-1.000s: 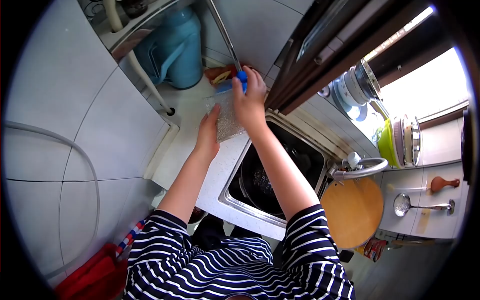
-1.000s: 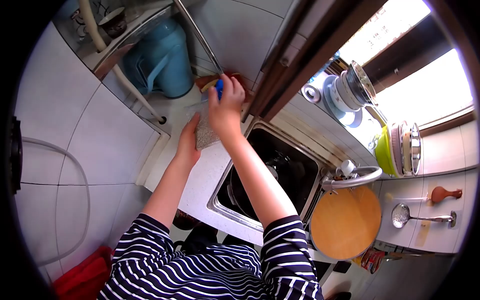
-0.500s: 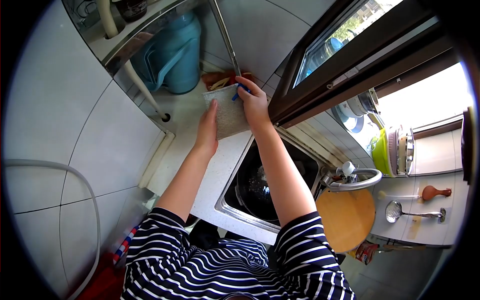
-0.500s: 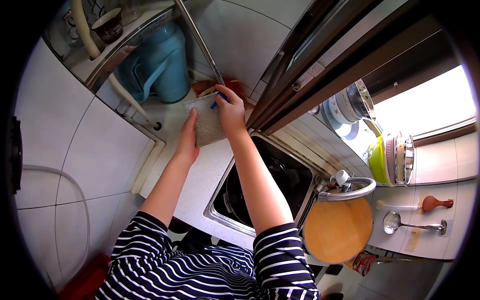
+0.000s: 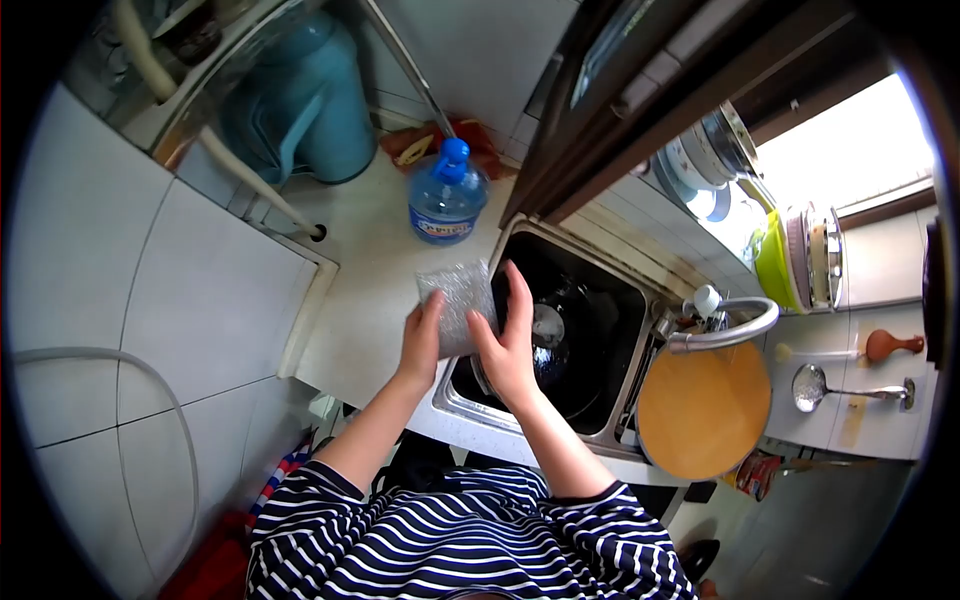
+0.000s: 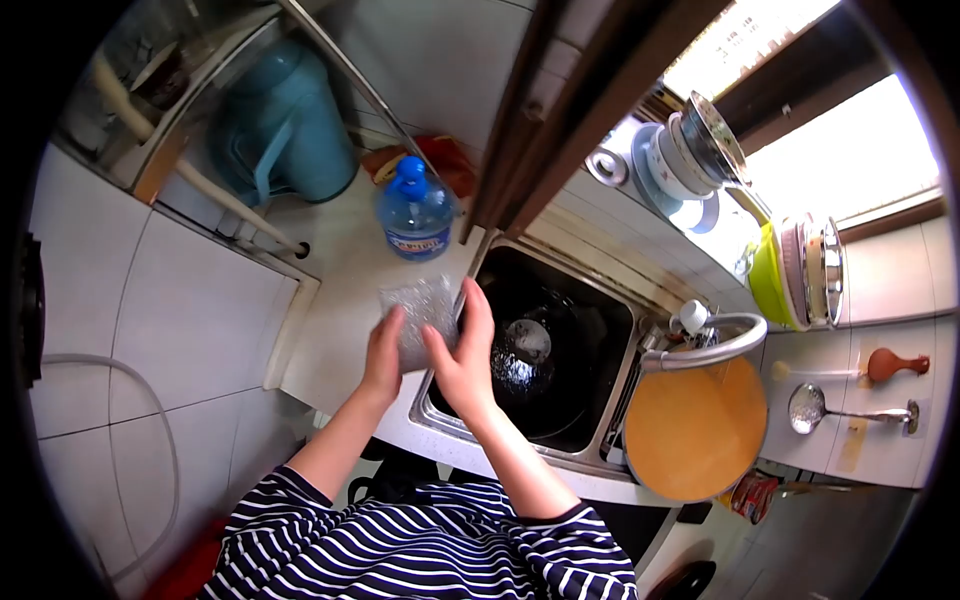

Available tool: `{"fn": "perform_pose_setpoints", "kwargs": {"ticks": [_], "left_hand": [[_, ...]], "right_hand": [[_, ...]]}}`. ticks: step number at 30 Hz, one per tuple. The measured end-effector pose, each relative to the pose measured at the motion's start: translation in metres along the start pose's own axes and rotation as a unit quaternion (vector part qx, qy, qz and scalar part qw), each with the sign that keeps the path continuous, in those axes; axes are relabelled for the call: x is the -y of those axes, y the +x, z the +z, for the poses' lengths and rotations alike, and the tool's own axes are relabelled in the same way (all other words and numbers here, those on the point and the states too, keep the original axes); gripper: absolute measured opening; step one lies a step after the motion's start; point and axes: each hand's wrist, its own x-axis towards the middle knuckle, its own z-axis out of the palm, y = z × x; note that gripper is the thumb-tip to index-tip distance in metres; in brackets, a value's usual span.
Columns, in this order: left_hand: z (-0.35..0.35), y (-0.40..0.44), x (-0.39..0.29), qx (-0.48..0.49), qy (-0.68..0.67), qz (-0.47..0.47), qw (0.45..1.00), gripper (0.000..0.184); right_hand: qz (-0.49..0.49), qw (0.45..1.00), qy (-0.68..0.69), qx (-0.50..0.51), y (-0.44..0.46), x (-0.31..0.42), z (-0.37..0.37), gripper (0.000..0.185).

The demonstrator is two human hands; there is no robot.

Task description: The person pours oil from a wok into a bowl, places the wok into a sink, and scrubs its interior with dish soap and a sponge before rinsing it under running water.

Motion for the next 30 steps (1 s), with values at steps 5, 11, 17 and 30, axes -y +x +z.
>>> {"fn": "perform_pose_setpoints", "kwargs": {"ticks": [5,11,17,30], "left_hand": [[0.03,-0.01,0.085,0.103,0.083,-0.16,0.978,0.046],[0.013,-0.011,0.136,0.056,0.474,0.146,0.866,0.03],[-0.017,-0.03,0.182,-0.018,0.308,-0.116,0.944,0.053],[-0.023,-0.006,0.22,-0.133,0.236,-0.137,0.953,0.036]], "right_hand": [[0.406,0.822,0.4,0.007,-0.069,-0.087,-0.057,0.051],[0.404,0.869,0.255,-0.126,-0.104,-0.166,-0.112,0.033],[0.297,0.931,-0.207,0.041,-0.118,-0.236,-0.137,0.043],[0.128,0.92,-0.154,0.336,-0.129,-0.301,-0.044,0.057]]}}
